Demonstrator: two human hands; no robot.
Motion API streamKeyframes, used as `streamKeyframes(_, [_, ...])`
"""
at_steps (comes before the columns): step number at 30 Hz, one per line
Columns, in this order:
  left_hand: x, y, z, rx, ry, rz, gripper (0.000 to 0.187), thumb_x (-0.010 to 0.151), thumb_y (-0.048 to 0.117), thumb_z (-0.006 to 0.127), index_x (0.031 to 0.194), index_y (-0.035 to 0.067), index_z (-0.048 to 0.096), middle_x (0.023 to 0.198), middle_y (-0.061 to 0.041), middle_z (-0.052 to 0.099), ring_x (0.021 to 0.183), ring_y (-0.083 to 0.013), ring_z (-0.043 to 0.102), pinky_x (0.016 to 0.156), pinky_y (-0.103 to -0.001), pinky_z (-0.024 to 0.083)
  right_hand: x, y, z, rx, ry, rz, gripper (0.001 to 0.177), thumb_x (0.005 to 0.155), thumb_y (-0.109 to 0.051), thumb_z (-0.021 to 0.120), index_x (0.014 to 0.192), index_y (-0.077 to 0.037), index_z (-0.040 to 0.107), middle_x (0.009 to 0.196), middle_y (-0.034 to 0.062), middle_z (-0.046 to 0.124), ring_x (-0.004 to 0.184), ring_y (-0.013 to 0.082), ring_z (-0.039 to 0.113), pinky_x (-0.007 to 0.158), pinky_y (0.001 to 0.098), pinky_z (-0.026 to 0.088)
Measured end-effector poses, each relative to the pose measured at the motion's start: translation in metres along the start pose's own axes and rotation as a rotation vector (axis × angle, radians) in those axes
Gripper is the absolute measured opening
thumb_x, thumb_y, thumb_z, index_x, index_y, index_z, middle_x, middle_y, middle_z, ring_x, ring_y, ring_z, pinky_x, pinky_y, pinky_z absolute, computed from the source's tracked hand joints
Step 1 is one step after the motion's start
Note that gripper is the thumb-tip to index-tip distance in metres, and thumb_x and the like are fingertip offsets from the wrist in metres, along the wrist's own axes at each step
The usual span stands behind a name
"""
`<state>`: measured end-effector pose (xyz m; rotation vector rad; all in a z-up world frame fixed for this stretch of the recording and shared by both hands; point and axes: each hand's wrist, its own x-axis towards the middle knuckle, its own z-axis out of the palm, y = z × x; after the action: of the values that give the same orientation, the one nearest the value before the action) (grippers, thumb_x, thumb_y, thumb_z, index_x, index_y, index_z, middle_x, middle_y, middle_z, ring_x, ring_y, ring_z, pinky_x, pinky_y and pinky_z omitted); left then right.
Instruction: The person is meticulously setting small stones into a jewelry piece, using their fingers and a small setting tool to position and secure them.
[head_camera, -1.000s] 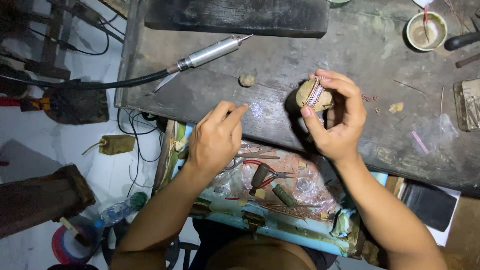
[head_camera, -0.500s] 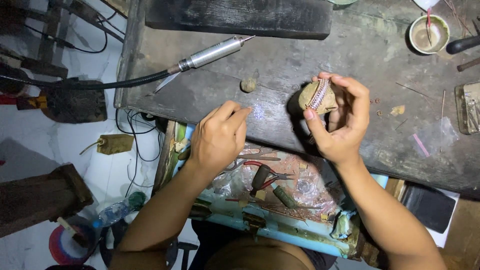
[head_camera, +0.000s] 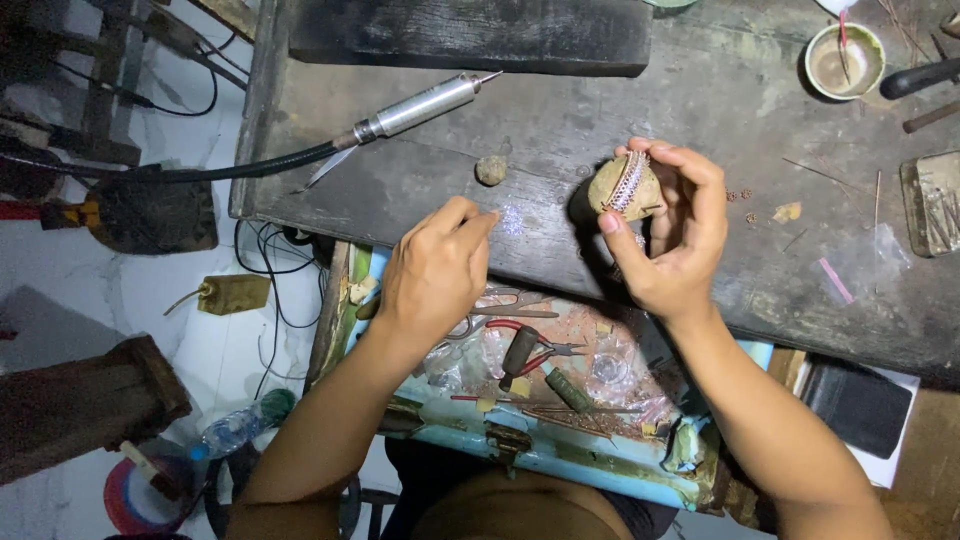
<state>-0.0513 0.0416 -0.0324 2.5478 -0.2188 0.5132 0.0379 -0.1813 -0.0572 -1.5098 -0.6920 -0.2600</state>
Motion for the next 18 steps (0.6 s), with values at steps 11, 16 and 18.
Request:
streamKeyframes(11, [0.002,0.003,-0.004,-0.012,-0.034,-0.014,0.018,0.093,0.0,0.061,0.095,0.0,0.079,0.08,-0.011,0.064,0.064,-0.0333,0.068,0.057,-0.038,0.055,0.002,-0.007,0.002,0.012,0.017,-0.016,0.05,0.094,0.001,0.074,0.131,0.01,0.042,0.136,0.0277,0.05,0.131,0.042,0.059,0.108,0.0437,0.053])
streamKeyframes(16, [-0.004,0.002,0.007,-0.095,0.04,-0.056,0.017,0.095,0.001,0.063,0.101,0.001,0.079,0.085,-0.008,0.066,0.069,-0.0289,0.07,0.06,-0.034,0.056,0.002,-0.005,0.0,0.015,0.01,-0.046,0.049,0.094,0.002,0.073,0.131,0.01,0.042,0.135,0.0274,0.05,0.13,0.0431,0.059,0.107,0.0446,0.054])
streamKeyframes(18, [-0.003,0.011,0.007,-0.298,0.215,-0.106,0.021,0.092,-0.002,0.064,0.109,0.001,0.078,0.091,-0.01,0.068,0.069,-0.0254,0.069,0.06,-0.033,0.057,0.001,-0.005,0.001,0.02,0.015,-0.024,0.047,0.093,0.002,0.074,0.128,0.011,0.044,0.133,0.0288,0.052,0.129,0.0445,0.06,0.106,0.0448,0.054])
